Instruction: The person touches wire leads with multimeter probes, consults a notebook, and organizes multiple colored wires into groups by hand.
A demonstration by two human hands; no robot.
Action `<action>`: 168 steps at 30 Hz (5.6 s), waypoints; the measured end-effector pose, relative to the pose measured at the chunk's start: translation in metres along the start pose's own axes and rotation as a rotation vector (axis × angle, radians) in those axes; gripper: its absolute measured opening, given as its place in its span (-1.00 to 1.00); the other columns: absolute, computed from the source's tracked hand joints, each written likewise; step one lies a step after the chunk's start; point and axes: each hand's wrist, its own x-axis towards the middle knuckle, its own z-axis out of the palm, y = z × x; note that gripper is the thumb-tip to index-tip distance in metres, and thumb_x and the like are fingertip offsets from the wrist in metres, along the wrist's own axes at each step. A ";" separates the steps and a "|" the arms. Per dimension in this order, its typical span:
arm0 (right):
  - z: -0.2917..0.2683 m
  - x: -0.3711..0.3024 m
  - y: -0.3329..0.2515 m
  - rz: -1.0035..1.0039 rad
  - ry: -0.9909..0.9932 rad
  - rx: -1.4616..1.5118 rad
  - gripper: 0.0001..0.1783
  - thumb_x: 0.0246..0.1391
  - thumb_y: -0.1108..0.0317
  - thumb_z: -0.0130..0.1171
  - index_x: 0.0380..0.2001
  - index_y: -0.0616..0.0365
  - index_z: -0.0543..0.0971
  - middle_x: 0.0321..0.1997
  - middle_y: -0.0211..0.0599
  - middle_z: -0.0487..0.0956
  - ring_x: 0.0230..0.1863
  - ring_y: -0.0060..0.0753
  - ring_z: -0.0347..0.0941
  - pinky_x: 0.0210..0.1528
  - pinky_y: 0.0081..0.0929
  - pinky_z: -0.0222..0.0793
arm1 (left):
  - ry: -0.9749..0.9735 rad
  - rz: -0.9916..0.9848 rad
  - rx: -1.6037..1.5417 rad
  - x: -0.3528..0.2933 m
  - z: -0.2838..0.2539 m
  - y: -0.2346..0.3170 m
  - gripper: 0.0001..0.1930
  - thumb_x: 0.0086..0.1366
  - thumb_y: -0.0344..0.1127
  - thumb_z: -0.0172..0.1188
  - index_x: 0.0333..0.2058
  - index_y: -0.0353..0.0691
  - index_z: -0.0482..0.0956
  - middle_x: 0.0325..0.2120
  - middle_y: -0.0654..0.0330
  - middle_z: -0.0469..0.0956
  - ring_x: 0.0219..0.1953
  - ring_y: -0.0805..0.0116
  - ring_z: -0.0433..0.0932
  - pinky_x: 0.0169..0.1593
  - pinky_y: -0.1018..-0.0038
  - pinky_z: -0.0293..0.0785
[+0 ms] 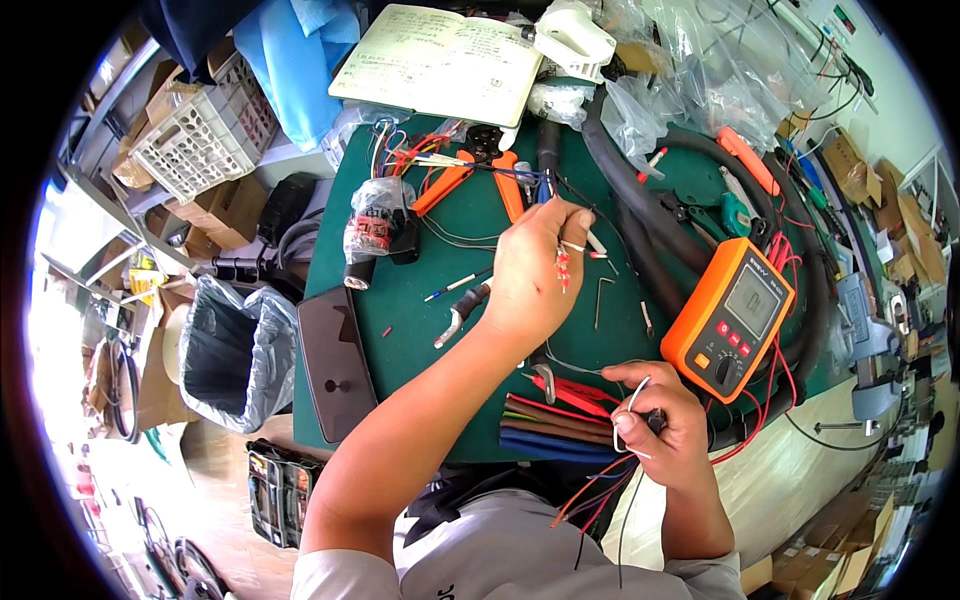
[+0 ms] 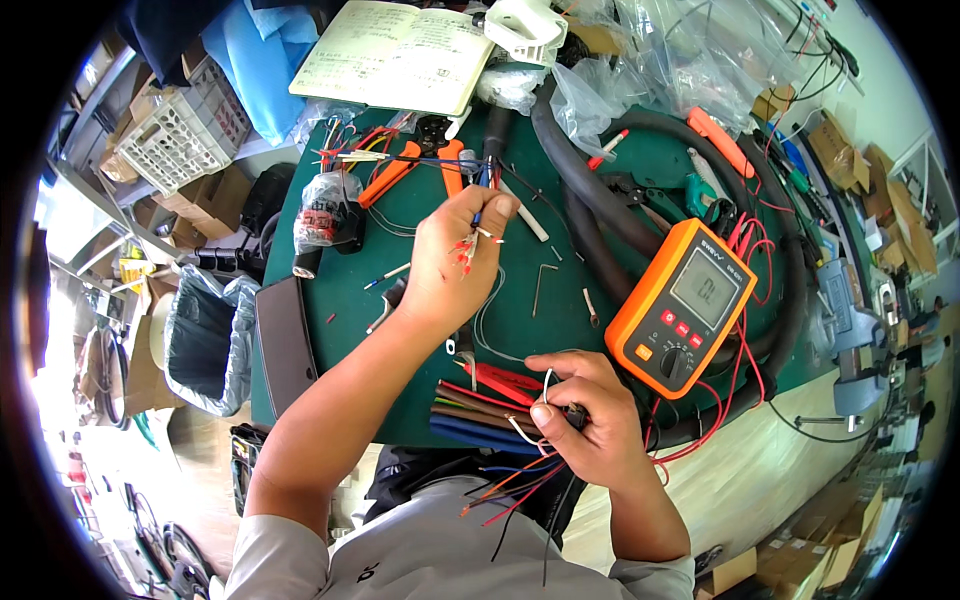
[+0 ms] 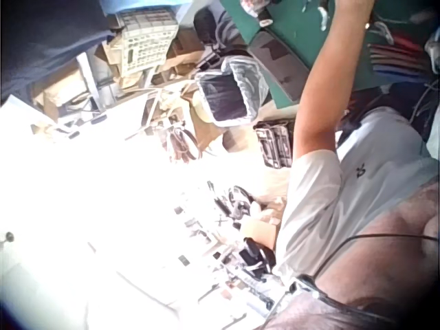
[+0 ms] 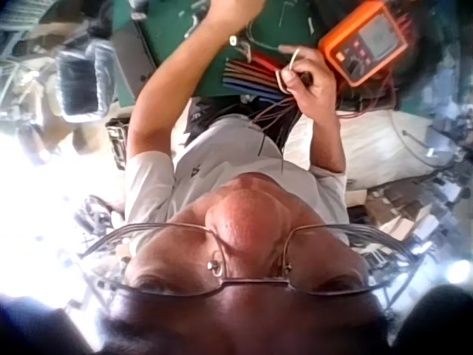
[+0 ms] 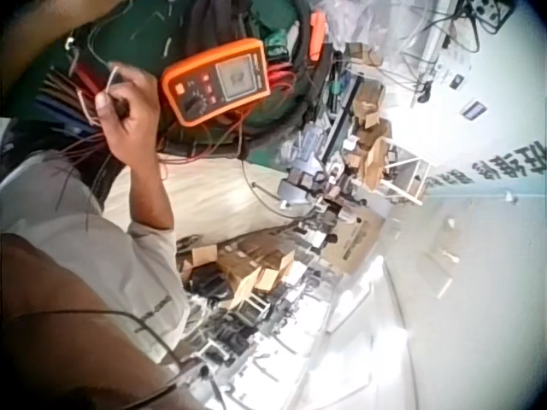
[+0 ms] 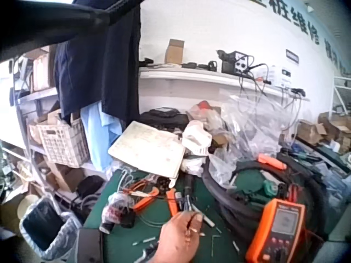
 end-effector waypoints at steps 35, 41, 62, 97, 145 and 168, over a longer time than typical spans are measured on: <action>-0.006 -0.002 0.004 -0.013 0.062 0.091 -0.85 -0.03 0.53 0.28 -0.48 0.23 0.46 -0.48 -0.23 0.56 -0.43 -0.23 0.51 -0.39 -0.41 0.38 | 0.291 -0.193 -0.296 0.002 -0.037 -0.012 -0.53 0.41 -0.15 0.07 0.01 -0.55 0.39 -0.19 -0.13 0.58 -0.16 0.24 0.61 -0.01 0.43 0.56; -0.006 -0.003 0.005 -0.018 0.072 0.111 -0.85 -0.06 0.52 0.31 -0.46 0.23 0.49 -0.47 -0.23 0.56 -0.47 -0.20 0.48 -0.41 -0.37 0.37 | 0.305 -0.214 -0.361 0.008 -0.043 -0.015 -0.56 0.46 -0.19 -0.03 0.05 -0.53 0.35 -0.15 -0.11 0.57 -0.10 0.26 0.59 0.03 0.45 0.55; -0.005 -0.008 0.009 0.053 0.074 0.122 -0.79 -0.06 0.50 0.31 -0.47 0.21 0.43 -0.56 -0.22 0.48 -0.60 -0.22 0.39 -0.60 -0.36 0.26 | 0.323 -0.212 -0.145 0.004 -0.040 -0.018 -0.53 0.45 -0.12 -0.01 0.00 -0.54 0.39 -0.22 -0.10 0.59 -0.16 0.25 0.61 -0.01 0.47 0.56; -0.005 -0.006 0.011 -0.016 0.072 0.024 -0.74 -0.12 0.47 0.34 -0.49 0.19 0.41 -0.63 -0.25 0.40 -0.64 -0.21 0.33 -0.63 -0.33 0.22 | -0.147 0.500 1.293 0.050 -0.001 -0.001 -0.53 0.08 -0.06 0.34 -0.02 -0.04 0.56 -0.05 0.15 0.38 -0.02 0.10 0.34 0.02 0.24 0.29; -0.004 0.007 -0.008 0.164 0.089 0.008 -0.83 0.01 0.52 0.26 -0.52 0.21 0.43 -0.64 -0.25 0.35 -0.67 -0.37 0.22 -0.61 -0.42 0.11 | -0.351 0.415 1.036 0.173 0.013 -0.068 -0.40 0.44 0.09 -0.13 -0.58 -0.33 0.50 -0.63 -0.05 0.51 -0.45 -0.06 0.55 -0.23 0.19 0.50; -0.001 0.005 -0.012 0.290 0.076 0.023 -0.89 0.05 0.52 0.24 -0.49 0.25 0.50 -0.59 -0.32 0.45 -0.67 -0.62 0.16 -0.62 -0.59 0.06 | -0.447 0.407 0.961 0.198 0.010 -0.078 -0.42 0.43 0.02 -0.16 -0.52 -0.35 0.58 -0.60 -0.07 0.55 -0.45 -0.07 0.57 -0.22 0.14 0.52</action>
